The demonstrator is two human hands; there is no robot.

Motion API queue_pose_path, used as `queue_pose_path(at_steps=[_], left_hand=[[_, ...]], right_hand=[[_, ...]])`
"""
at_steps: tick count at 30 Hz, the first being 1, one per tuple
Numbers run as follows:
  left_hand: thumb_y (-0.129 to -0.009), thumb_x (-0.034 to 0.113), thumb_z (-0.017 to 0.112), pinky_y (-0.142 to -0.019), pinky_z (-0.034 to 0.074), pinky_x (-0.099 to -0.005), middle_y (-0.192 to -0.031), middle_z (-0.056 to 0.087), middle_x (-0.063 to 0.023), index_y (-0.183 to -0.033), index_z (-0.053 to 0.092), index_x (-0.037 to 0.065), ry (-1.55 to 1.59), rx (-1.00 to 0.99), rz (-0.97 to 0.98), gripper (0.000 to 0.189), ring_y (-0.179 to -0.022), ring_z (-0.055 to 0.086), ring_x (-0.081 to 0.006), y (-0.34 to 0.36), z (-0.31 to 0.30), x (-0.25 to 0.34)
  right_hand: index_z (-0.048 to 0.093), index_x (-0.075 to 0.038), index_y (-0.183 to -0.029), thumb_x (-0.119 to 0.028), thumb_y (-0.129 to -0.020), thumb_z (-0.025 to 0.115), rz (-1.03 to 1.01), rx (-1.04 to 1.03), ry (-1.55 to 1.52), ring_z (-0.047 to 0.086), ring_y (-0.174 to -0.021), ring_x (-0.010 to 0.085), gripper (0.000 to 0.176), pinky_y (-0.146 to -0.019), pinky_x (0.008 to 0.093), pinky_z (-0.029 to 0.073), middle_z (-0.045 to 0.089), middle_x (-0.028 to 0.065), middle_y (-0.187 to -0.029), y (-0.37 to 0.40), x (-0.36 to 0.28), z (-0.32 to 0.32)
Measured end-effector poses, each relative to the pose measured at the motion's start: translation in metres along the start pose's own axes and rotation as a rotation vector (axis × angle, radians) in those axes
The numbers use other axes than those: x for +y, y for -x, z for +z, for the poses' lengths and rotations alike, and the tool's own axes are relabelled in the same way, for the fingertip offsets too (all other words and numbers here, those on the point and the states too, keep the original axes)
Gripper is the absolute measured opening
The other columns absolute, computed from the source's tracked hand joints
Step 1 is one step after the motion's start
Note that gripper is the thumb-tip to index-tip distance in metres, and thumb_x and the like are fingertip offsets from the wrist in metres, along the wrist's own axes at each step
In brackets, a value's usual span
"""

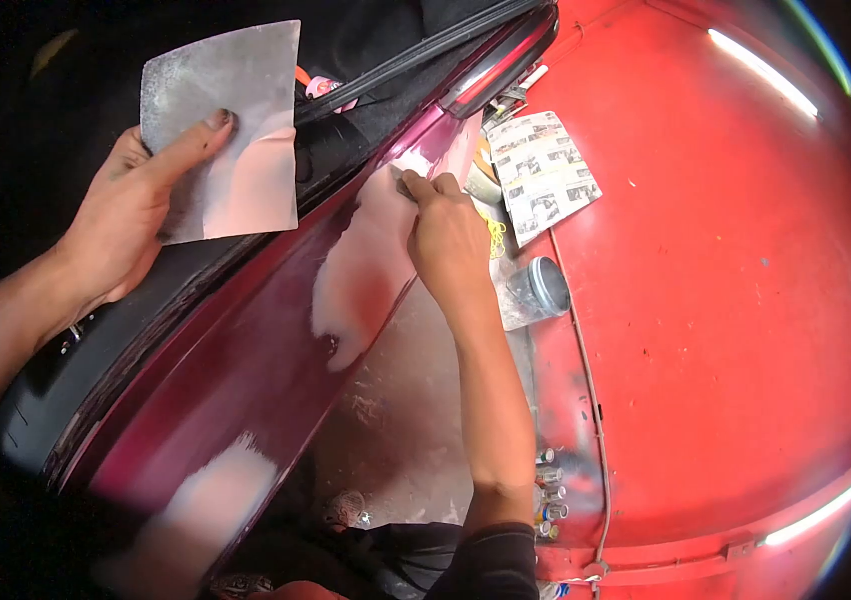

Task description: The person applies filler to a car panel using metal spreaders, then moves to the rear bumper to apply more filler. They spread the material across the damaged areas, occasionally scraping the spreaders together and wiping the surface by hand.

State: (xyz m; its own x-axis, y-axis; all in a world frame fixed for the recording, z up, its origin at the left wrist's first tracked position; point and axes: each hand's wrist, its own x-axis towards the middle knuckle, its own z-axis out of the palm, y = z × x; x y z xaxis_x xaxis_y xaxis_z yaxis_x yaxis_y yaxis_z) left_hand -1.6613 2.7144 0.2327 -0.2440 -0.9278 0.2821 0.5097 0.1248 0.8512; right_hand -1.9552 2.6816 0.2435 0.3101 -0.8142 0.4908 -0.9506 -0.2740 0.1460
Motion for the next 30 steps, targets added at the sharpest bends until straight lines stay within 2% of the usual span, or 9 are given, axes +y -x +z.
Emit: queue_pose_path(at_steps=[6, 9, 12, 15, 24, 30], left_hand=[[-0.101, 0.025, 0.061, -0.082, 0.056, -0.0304, -0.101, 0.073, -0.0082, -0.113, 0.068, -0.001, -0.032, -0.002, 0.006, 0.03, -0.085, 0.069, -0.0129, 0.001, 0.001, 0.001], [-0.099, 0.029, 0.064, -0.08, 0.056, -0.0284, -0.099, 0.073, -0.0043, -0.113, 0.068, 0.004, -0.053, -0.021, 0.021, 0.028, -0.084, 0.069, -0.0094, -0.001, 0.0, -0.002], [-0.099, 0.029, 0.064, -0.08, 0.056, -0.0282, -0.099, 0.072, -0.0043, -0.114, 0.068, 0.005, -0.058, -0.027, 0.019, 0.029, -0.085, 0.069, -0.0092, 0.0, -0.001, -0.003], [-0.1, 0.029, 0.063, -0.08, 0.056, -0.0283, -0.1, 0.072, -0.0043, -0.114, 0.068, 0.005, -0.069, -0.037, 0.023, 0.029, -0.085, 0.069, -0.0091, -0.001, -0.002, -0.004], [-0.101, 0.03, 0.062, -0.08, 0.057, -0.0279, -0.099, 0.072, -0.0057, -0.115, 0.067, 0.004, -0.074, -0.021, 0.017, 0.03, -0.084, 0.069, -0.0094, 0.002, 0.003, -0.002], [-0.101, 0.029, 0.062, -0.079, 0.057, -0.0272, -0.098, 0.072, -0.0048, -0.114, 0.067, 0.004, -0.085, -0.004, 0.019, 0.029, -0.083, 0.069, -0.0088, 0.001, 0.004, -0.003]], right_hand=[[0.071, -0.011, -0.121, 0.006, -0.084, 0.053, 0.017, 0.04, 0.064, 0.064, -0.084, 0.0364, 0.044, -0.073, 0.0449, 0.052, 0.063, 0.0153, -0.096, -0.004, -0.003, 0.015], [0.071, -0.014, -0.121, 0.003, -0.085, 0.054, 0.045, 0.036, 0.108, 0.065, -0.086, 0.034, 0.044, -0.076, 0.0467, 0.051, 0.064, 0.013, -0.096, -0.003, -0.005, 0.021], [0.071, -0.018, -0.122, -0.001, -0.086, 0.056, 0.008, 0.035, 0.24, 0.066, -0.089, 0.0312, 0.043, -0.081, 0.0487, 0.048, 0.064, 0.0102, -0.097, 0.002, -0.008, 0.024], [0.071, -0.019, -0.123, -0.003, -0.086, 0.056, 0.026, -0.043, 0.178, 0.066, -0.092, 0.0294, 0.043, -0.086, 0.0505, 0.044, 0.065, 0.0087, -0.098, 0.003, -0.011, 0.018], [0.073, -0.014, -0.118, 0.0, -0.082, 0.062, 0.022, -0.196, -0.096, 0.066, -0.083, 0.0294, 0.04, -0.074, 0.0407, 0.051, 0.066, 0.0104, -0.097, 0.01, -0.014, -0.003], [0.072, -0.01, -0.122, 0.011, -0.08, 0.059, -0.007, -0.261, -0.247, 0.061, -0.077, 0.0238, 0.048, -0.071, 0.0361, 0.05, 0.061, 0.0106, -0.09, 0.018, -0.017, -0.016]])
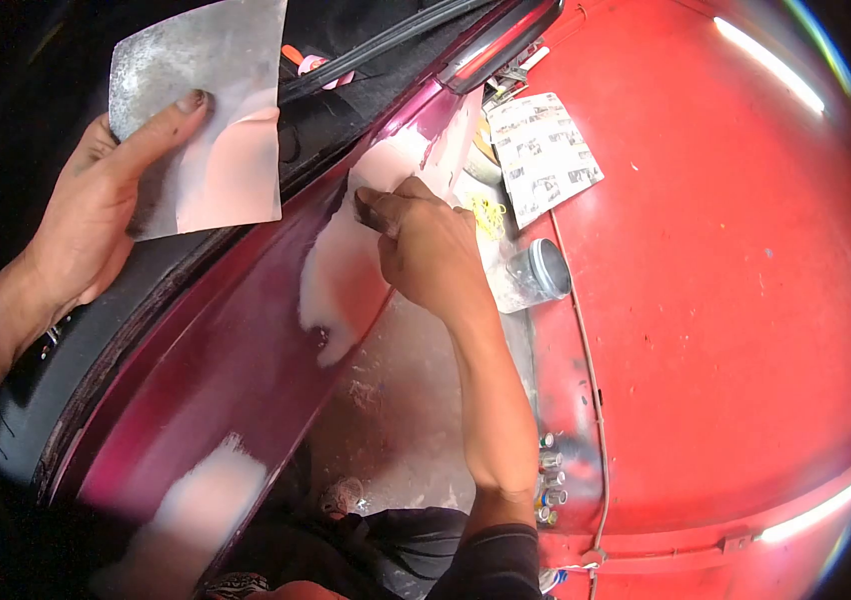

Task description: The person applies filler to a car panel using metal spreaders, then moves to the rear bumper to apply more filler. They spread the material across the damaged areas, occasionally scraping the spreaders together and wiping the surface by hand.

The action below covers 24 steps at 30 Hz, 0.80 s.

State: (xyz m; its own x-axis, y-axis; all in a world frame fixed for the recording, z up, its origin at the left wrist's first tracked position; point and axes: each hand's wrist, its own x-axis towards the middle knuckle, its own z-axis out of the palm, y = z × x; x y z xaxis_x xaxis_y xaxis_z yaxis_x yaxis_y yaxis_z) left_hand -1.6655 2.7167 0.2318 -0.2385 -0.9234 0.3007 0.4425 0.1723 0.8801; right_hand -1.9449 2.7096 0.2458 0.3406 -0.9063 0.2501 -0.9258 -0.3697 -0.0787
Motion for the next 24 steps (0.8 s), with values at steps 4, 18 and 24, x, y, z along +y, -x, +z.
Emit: queue_pose_path(at_steps=[4, 18, 24], left_hand=[[-0.101, 0.029, 0.062, -0.078, 0.057, -0.0268, -0.098, 0.072, -0.0046, -0.114, 0.067, 0.004, -0.018, 0.029, 0.031, 0.029, -0.081, 0.069, -0.0087, -0.001, 0.001, -0.002], [-0.099, 0.026, 0.064, -0.083, 0.056, -0.0293, -0.101, 0.072, -0.0071, -0.113, 0.068, -0.001, -0.002, 0.058, -0.003, 0.03, -0.088, 0.069, -0.0128, -0.001, 0.0, 0.003], [-0.098, 0.024, 0.065, -0.087, 0.056, -0.0327, -0.108, 0.071, -0.0078, -0.117, 0.066, 0.001, -0.026, 0.176, -0.092, 0.029, -0.095, 0.069, -0.015, 0.002, 0.007, 0.011]], right_hand=[[0.071, -0.009, -0.123, 0.015, -0.077, 0.058, -0.058, -0.007, -0.072, 0.059, -0.078, 0.0225, 0.053, -0.07, 0.0344, 0.049, 0.06, 0.0104, -0.09, 0.007, 0.0, 0.0], [0.065, -0.005, -0.128, 0.018, -0.077, 0.052, -0.058, 0.093, -0.113, 0.061, -0.084, 0.0322, 0.057, -0.079, 0.0369, 0.049, 0.061, 0.0167, -0.095, 0.046, 0.002, -0.024], [0.062, -0.011, -0.131, 0.012, -0.079, 0.054, 0.03, 0.299, -0.057, 0.062, -0.098, 0.0359, 0.058, -0.091, 0.0498, 0.046, 0.064, 0.0125, -0.108, 0.068, 0.007, -0.007]])
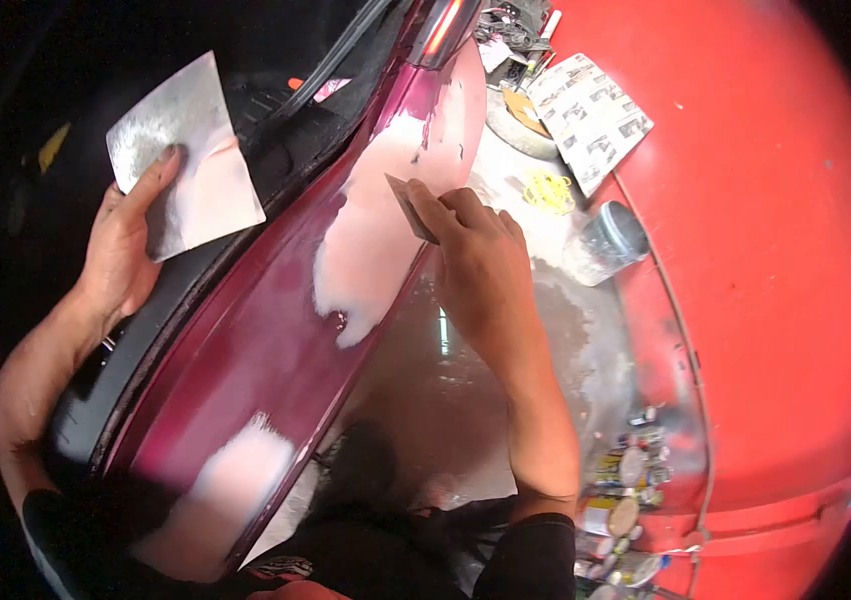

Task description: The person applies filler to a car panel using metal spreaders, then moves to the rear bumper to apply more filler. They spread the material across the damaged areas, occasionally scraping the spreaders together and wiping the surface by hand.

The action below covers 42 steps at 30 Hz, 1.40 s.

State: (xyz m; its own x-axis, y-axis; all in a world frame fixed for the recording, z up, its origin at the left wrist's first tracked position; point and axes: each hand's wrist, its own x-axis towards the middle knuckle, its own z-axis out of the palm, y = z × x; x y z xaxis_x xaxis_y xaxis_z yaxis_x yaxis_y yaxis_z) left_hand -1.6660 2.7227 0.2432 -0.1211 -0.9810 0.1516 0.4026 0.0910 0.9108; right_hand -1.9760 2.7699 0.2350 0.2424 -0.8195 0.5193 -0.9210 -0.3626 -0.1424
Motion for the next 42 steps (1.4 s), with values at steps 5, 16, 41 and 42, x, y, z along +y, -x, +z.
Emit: queue_pose_path(at_steps=[5, 16, 41, 42], left_hand=[[-0.098, 0.024, 0.065, -0.09, 0.057, -0.0345, -0.111, 0.07, -0.0086, -0.121, 0.064, 0.003, -0.028, 0.027, -0.016, 0.032, -0.099, 0.069, -0.0165, 0.0, 0.001, 0.002], [-0.099, 0.026, 0.064, -0.085, 0.057, -0.0314, -0.104, 0.072, -0.0073, -0.115, 0.067, 0.001, -0.018, -0.015, -0.008, 0.029, -0.089, 0.069, -0.0138, 0.002, 0.002, 0.002], [-0.101, 0.025, 0.061, -0.076, 0.053, -0.0305, -0.094, 0.071, -0.0058, -0.108, 0.069, -0.003, 0.077, -0.075, 0.125, 0.03, -0.082, 0.065, -0.0123, -0.004, -0.004, -0.008], [-0.101, 0.026, 0.06, -0.076, 0.053, -0.0309, -0.095, 0.071, -0.0073, -0.109, 0.068, -0.004, 0.078, -0.051, 0.126, 0.032, -0.081, 0.066, -0.0136, -0.002, 0.0, -0.005]], right_hand=[[0.062, -0.015, -0.131, 0.007, -0.082, 0.054, 0.039, 0.084, -0.033, 0.061, -0.109, 0.0348, 0.055, -0.108, 0.0562, 0.038, 0.063, 0.0089, -0.116, 0.018, 0.017, 0.008], [0.063, -0.011, -0.13, 0.005, -0.08, 0.054, -0.043, 0.147, 0.184, 0.062, -0.1, 0.0335, 0.053, -0.092, 0.0473, 0.045, 0.064, 0.0127, -0.116, -0.025, 0.029, 0.016], [0.068, -0.008, -0.124, 0.019, -0.069, 0.053, -0.406, 0.006, -0.133, 0.063, -0.105, 0.0341, 0.064, -0.095, 0.0404, 0.049, 0.066, 0.0153, -0.112, -0.015, -0.074, -0.013], [0.068, -0.006, -0.124, 0.023, -0.069, 0.047, -0.368, 0.026, -0.15, 0.064, -0.103, 0.0342, 0.065, -0.093, 0.0381, 0.05, 0.067, 0.0167, -0.111, -0.018, -0.062, -0.018]])
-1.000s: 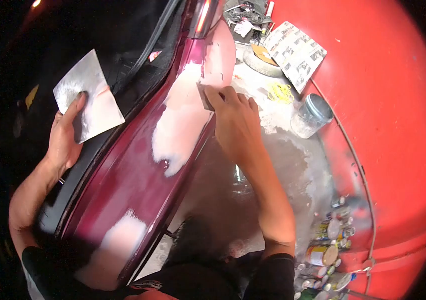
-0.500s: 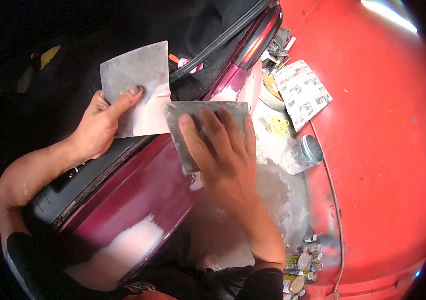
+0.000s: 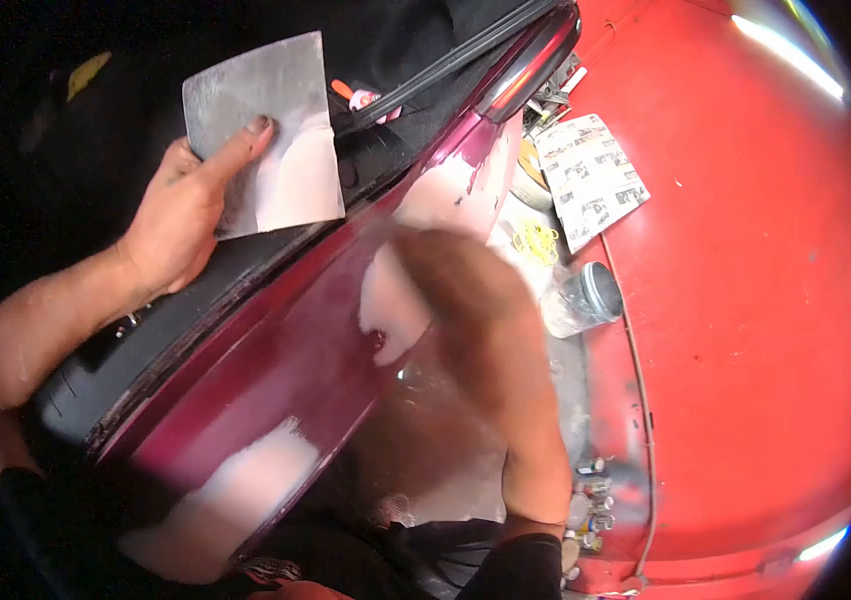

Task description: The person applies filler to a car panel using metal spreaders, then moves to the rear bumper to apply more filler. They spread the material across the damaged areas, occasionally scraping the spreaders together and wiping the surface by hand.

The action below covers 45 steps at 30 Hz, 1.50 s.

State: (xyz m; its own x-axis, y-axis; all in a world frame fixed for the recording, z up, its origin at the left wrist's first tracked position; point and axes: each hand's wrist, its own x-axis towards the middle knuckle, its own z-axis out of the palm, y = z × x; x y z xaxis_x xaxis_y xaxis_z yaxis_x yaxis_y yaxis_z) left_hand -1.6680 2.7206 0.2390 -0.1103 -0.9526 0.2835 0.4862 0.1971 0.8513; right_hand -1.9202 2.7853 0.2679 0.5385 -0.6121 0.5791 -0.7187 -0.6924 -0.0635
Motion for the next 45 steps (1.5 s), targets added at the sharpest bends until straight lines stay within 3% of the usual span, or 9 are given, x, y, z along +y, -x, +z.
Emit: queue_pose_path(at_steps=[2, 3, 4, 23, 26, 32, 38, 41, 45], left_hand=[[-0.101, 0.027, 0.059, -0.075, 0.053, -0.0306, -0.094, 0.071, -0.0075, -0.108, 0.068, -0.003, -0.048, -0.053, 0.004, 0.033, -0.081, 0.066, -0.0134, -0.001, -0.004, -0.003], [-0.101, 0.028, 0.059, -0.075, 0.053, -0.0305, -0.094, 0.071, -0.0077, -0.108, 0.069, -0.003, -0.077, -0.083, 0.009, 0.033, -0.081, 0.066, -0.0134, -0.001, -0.005, -0.004], [-0.101, 0.029, 0.058, -0.073, 0.053, -0.0298, -0.092, 0.071, -0.0075, -0.106, 0.069, -0.003, -0.098, -0.062, 0.007, 0.035, -0.078, 0.066, -0.0126, 0.0, -0.003, -0.004], [-0.103, 0.027, 0.059, -0.079, 0.057, -0.0281, -0.098, 0.073, -0.0062, -0.114, 0.068, 0.001, -0.117, -0.148, 0.012, 0.03, -0.082, 0.07, -0.0102, -0.005, -0.011, -0.011], [-0.102, 0.027, 0.059, -0.079, 0.057, -0.0279, -0.098, 0.073, -0.0061, -0.114, 0.069, 0.001, -0.134, -0.134, 0.009, 0.03, -0.082, 0.07, -0.0101, -0.006, -0.011, -0.012], [-0.102, 0.028, 0.06, -0.079, 0.057, -0.0276, -0.097, 0.073, -0.0065, -0.114, 0.069, 0.001, -0.168, -0.155, 0.002, 0.03, -0.081, 0.07, -0.0098, -0.005, -0.012, -0.01], [-0.102, 0.029, 0.061, -0.078, 0.057, -0.0271, -0.097, 0.073, -0.0064, -0.113, 0.069, 0.001, -0.163, -0.146, 0.013, 0.031, -0.08, 0.07, -0.01, -0.005, -0.012, -0.01], [-0.101, 0.029, 0.061, -0.078, 0.057, -0.0272, -0.096, 0.073, -0.0063, -0.112, 0.069, 0.001, -0.17, -0.134, 0.014, 0.031, -0.08, 0.07, -0.0101, -0.004, -0.011, -0.01], [-0.101, 0.029, 0.062, -0.077, 0.057, -0.0269, -0.095, 0.073, -0.0061, -0.111, 0.069, 0.001, -0.175, -0.117, 0.008, 0.03, -0.079, 0.07, -0.0102, -0.005, -0.011, -0.013]], right_hand=[[0.065, -0.002, -0.125, 0.022, -0.078, 0.045, 0.159, 0.072, 0.175, 0.062, -0.095, 0.0341, 0.056, -0.083, 0.0344, 0.049, 0.064, 0.0202, -0.105, -0.002, 0.023, -0.01], [0.064, -0.002, -0.125, 0.018, -0.076, 0.05, 0.227, 0.049, 0.235, 0.064, -0.09, 0.0379, 0.055, -0.079, 0.046, 0.051, 0.063, 0.0188, -0.105, -0.005, 0.037, -0.009], [0.065, -0.005, -0.125, 0.016, -0.079, 0.052, 0.279, 0.025, 0.351, 0.065, -0.086, 0.0377, 0.052, -0.076, 0.0465, 0.052, 0.064, 0.0174, -0.104, -0.005, 0.053, -0.003], [0.066, -0.015, -0.125, -0.003, -0.09, 0.053, 0.231, -0.04, 0.915, 0.066, -0.095, 0.0318, 0.039, -0.082, 0.046, 0.053, 0.065, 0.0116, -0.107, -0.021, 0.116, 0.077], [0.062, -0.016, -0.129, -0.009, -0.09, 0.054, 0.352, -0.136, 0.793, 0.062, -0.106, 0.0344, 0.04, -0.092, 0.0561, 0.048, 0.06, 0.0133, -0.115, -0.018, 0.109, 0.082], [0.07, -0.014, -0.122, -0.001, -0.09, 0.052, 0.283, -0.113, 0.658, 0.066, -0.094, 0.0322, 0.039, -0.079, 0.046, 0.053, 0.065, 0.0108, -0.107, -0.017, 0.103, 0.064], [0.066, -0.016, -0.128, -0.001, -0.089, 0.052, 0.313, -0.041, 0.891, 0.064, -0.101, 0.0317, 0.044, -0.087, 0.0493, 0.051, 0.064, 0.0106, -0.113, -0.022, 0.115, 0.072], [0.06, -0.015, -0.134, -0.006, -0.089, 0.055, 0.371, -0.108, 0.804, 0.061, -0.11, 0.0345, 0.046, -0.095, 0.0615, 0.045, 0.059, 0.0136, -0.12, -0.02, 0.116, 0.077], [0.059, -0.015, -0.135, -0.008, -0.087, 0.06, 0.373, -0.148, 0.773, 0.06, -0.112, 0.0362, 0.049, -0.098, 0.0637, 0.044, 0.058, 0.0149, -0.121, -0.015, 0.117, 0.08]])
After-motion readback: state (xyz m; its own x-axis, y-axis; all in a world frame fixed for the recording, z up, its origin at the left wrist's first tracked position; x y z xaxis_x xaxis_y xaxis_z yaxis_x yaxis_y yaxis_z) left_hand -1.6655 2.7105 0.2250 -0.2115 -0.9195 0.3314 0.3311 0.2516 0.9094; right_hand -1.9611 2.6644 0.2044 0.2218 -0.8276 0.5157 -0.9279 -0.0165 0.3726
